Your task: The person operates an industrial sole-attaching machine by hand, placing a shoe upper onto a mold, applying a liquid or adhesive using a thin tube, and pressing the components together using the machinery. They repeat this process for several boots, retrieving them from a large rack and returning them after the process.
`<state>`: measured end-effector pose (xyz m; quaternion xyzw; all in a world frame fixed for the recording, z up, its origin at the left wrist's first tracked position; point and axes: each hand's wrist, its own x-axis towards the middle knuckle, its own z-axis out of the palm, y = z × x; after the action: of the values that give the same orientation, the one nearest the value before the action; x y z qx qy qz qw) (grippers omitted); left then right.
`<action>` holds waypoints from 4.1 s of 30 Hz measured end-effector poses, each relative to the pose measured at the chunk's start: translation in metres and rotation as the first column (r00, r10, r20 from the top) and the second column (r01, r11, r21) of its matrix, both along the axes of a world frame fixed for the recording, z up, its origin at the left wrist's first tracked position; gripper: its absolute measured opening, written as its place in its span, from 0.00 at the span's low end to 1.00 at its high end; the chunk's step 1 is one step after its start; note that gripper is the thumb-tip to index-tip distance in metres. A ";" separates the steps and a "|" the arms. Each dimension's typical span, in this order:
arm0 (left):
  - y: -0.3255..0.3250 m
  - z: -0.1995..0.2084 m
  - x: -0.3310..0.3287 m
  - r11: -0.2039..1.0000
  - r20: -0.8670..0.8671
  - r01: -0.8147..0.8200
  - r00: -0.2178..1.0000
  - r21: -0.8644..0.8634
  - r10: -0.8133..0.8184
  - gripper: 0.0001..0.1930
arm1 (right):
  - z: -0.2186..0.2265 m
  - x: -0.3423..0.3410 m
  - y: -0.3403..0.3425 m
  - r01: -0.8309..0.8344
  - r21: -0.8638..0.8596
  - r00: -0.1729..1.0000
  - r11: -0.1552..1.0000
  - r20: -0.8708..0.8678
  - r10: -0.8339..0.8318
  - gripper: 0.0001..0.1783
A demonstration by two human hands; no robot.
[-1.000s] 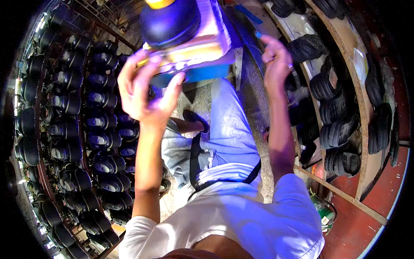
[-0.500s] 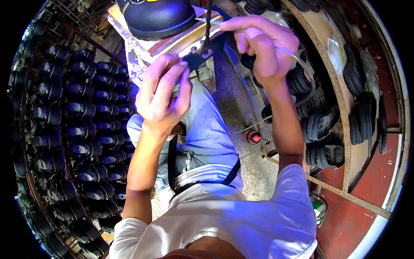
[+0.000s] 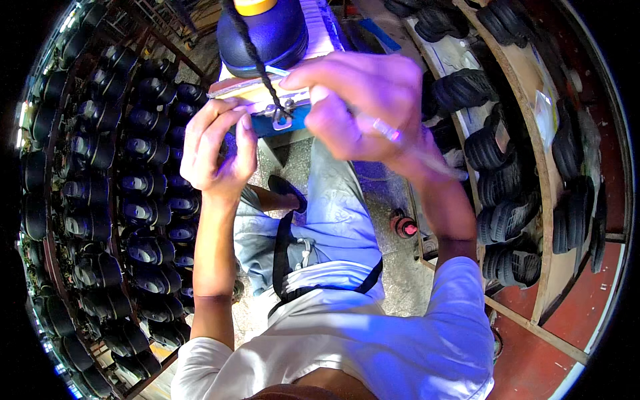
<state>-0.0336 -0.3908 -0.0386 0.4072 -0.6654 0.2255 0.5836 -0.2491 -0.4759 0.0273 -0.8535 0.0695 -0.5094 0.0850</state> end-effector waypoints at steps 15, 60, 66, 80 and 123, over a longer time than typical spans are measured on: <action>-0.019 -0.013 0.112 0.940 -0.470 -0.029 0.861 0.339 0.196 0.14 | -0.032 0.099 -0.022 0.084 -0.147 0.992 0.986 0.106 -0.069 0.12; -0.028 -0.052 0.097 0.947 -0.401 -0.023 0.902 0.321 0.158 0.30 | -0.048 0.086 -0.043 0.295 -0.207 0.954 0.933 0.117 -0.276 0.14; -0.044 -0.040 0.102 0.890 -0.415 -0.023 0.879 0.456 0.235 0.34 | -0.048 0.089 -0.063 0.338 -0.132 0.935 0.932 0.162 -0.316 0.16; -0.097 -0.047 0.140 0.873 -0.307 -0.198 0.882 0.447 0.357 0.26 | -0.053 0.000 -0.060 0.575 -0.207 0.817 0.792 0.099 -0.568 0.16; -0.065 0.069 0.046 0.907 0.107 -0.138 0.989 0.398 0.104 0.46 | -0.014 0.038 -0.035 0.548 0.477 0.835 0.687 -0.269 -0.479 0.47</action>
<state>0.0124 -0.4558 0.0305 0.5499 -0.6948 0.1356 0.4433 -0.2107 -0.5109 0.0131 -0.7702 0.4502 -0.4189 0.1692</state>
